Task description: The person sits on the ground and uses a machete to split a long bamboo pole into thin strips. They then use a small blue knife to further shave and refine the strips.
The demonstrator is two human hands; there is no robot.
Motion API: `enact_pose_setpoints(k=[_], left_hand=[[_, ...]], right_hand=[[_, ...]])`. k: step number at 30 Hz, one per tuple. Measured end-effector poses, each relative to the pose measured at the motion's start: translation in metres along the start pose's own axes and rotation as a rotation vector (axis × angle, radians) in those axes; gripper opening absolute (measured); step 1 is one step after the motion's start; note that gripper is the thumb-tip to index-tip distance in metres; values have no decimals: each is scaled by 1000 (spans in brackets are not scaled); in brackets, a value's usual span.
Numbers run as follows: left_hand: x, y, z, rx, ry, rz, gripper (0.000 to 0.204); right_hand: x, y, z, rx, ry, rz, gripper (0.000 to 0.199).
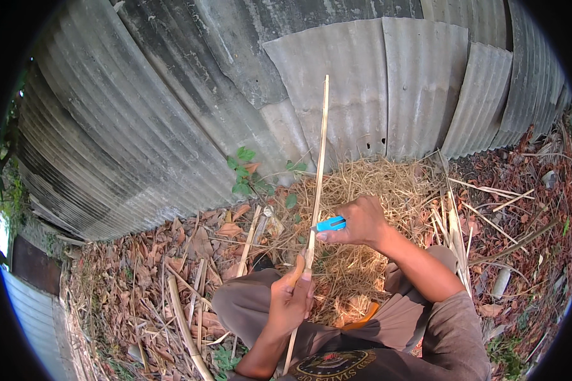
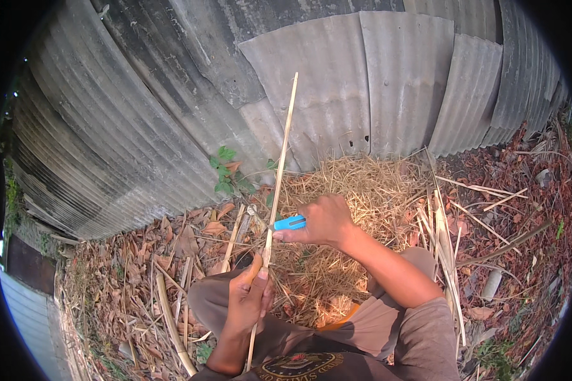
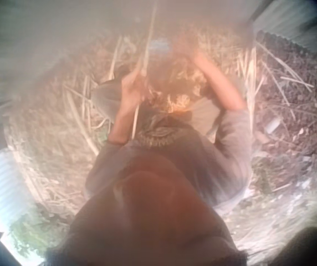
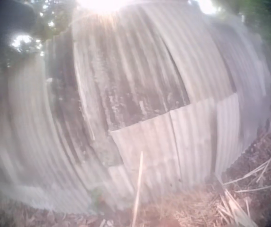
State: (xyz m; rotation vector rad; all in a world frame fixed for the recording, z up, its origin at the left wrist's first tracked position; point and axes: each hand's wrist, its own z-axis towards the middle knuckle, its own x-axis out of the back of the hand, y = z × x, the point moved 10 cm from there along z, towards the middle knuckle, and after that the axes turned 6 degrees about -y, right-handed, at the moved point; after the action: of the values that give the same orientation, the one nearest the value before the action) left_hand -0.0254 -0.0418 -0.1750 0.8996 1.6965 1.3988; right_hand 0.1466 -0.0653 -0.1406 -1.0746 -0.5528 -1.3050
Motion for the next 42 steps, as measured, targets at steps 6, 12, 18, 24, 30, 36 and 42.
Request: enact_pose_setpoints(k=[6,12,18,24,30,36,42], left_hand=[[1,3,-3,31,76,143,46],[-2,7,-7,18,52,186,46],[-26,-21,-54,131,-18,61,43],[-8,-27,-89,133,67,59,42],[15,-22,-48,106,109,-307,36],[3,-11,-37,138,166,-245,36],[-1,-7,-31,95,110,-122,34]], right_hand=[[7,16,4,6,128,23,66],[10,16,5,46,179,-34,68],[24,161,4,-614,137,117,83],[14,121,3,-458,89,88,85],[-41,-32,-16,1,-206,124,78],[-22,-9,-6,-6,-61,5,68],[-15,11,5,-7,-46,-13,73]])
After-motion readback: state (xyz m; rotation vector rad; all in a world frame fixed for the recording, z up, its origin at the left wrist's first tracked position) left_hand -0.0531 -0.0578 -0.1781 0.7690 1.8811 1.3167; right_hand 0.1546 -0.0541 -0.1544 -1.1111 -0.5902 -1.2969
